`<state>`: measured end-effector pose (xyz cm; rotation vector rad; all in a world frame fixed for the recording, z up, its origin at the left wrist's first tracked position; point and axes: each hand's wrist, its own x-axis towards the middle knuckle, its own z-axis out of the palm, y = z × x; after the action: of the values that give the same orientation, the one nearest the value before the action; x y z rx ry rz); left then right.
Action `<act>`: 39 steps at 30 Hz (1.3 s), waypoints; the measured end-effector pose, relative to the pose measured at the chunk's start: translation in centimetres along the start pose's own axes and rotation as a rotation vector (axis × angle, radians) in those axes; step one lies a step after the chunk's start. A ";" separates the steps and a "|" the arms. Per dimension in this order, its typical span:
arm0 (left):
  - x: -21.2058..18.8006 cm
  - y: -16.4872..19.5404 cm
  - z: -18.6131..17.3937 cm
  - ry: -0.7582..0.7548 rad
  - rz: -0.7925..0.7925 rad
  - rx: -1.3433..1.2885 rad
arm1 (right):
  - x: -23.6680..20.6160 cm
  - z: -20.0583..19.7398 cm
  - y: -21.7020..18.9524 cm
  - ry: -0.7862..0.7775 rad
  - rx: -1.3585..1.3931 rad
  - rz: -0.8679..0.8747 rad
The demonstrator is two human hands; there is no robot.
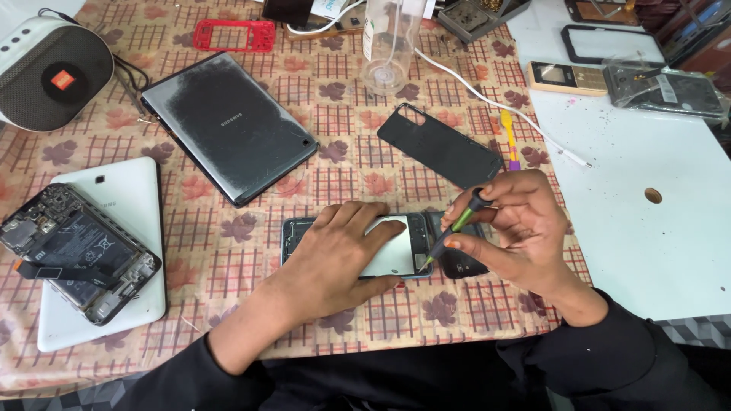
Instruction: The person uses a screwdriver to remove screws from the internal frame of a disassembled smartphone. The person then uses the screwdriver to pry and lift a metal bracket from the phone's chassis. The person continues to remove screws and adjust internal components.
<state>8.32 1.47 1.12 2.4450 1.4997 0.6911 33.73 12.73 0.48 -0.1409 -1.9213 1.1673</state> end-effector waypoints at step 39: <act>0.2 -1.7 2.2 0.090 0.038 -0.023 | -0.8 1.4 -0.6 -0.174 0.042 -0.047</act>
<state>8.11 2.66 -1.40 2.4621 1.4708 0.8311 33.41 11.14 0.19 0.0294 -2.0380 1.2220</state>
